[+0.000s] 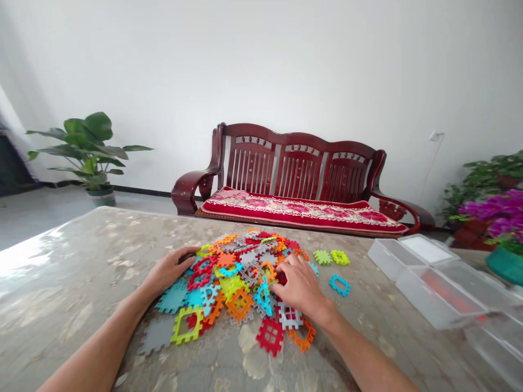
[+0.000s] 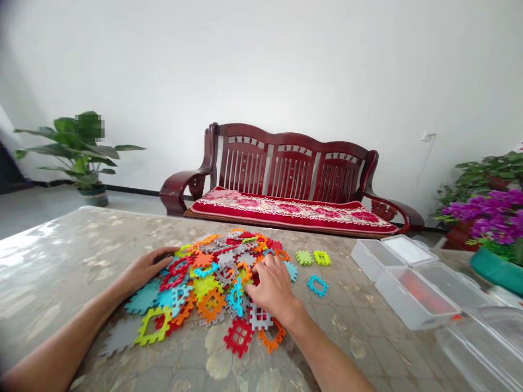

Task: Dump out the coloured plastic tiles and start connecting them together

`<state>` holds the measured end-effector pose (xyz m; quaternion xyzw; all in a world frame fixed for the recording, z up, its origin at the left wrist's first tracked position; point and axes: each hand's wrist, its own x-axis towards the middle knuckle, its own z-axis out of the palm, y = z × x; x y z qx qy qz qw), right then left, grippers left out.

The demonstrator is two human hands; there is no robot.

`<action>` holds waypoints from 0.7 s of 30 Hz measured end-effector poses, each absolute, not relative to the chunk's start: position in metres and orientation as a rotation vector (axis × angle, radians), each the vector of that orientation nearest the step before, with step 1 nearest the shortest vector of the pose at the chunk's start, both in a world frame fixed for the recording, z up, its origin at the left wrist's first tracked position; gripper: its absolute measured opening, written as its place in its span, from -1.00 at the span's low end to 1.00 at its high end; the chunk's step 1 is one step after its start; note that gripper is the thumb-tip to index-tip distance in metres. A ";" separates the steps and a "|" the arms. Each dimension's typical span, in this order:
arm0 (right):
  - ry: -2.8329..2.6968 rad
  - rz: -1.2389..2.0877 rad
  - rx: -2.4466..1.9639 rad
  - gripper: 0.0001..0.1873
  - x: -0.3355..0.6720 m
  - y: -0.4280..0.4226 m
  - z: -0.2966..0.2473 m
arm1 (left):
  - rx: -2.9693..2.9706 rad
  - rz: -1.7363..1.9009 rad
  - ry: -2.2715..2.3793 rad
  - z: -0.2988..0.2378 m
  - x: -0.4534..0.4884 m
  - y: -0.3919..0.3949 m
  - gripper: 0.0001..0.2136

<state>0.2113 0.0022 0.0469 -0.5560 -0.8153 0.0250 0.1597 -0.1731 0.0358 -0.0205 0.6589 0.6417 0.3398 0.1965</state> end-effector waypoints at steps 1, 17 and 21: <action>-2.319 0.078 -1.596 -0.80 0.210 0.002 0.047 | 1.848 0.958 1.790 -0.020 -0.173 0.036 -0.43; -1.722 0.463 -1.342 -0.88 0.274 0.057 0.037 | 1.881 0.942 1.819 -0.014 -0.169 0.034 -0.41; -1.611 0.670 -1.321 -0.79 0.297 0.076 0.014 | 1.882 0.964 1.820 -0.013 -0.167 0.034 -0.33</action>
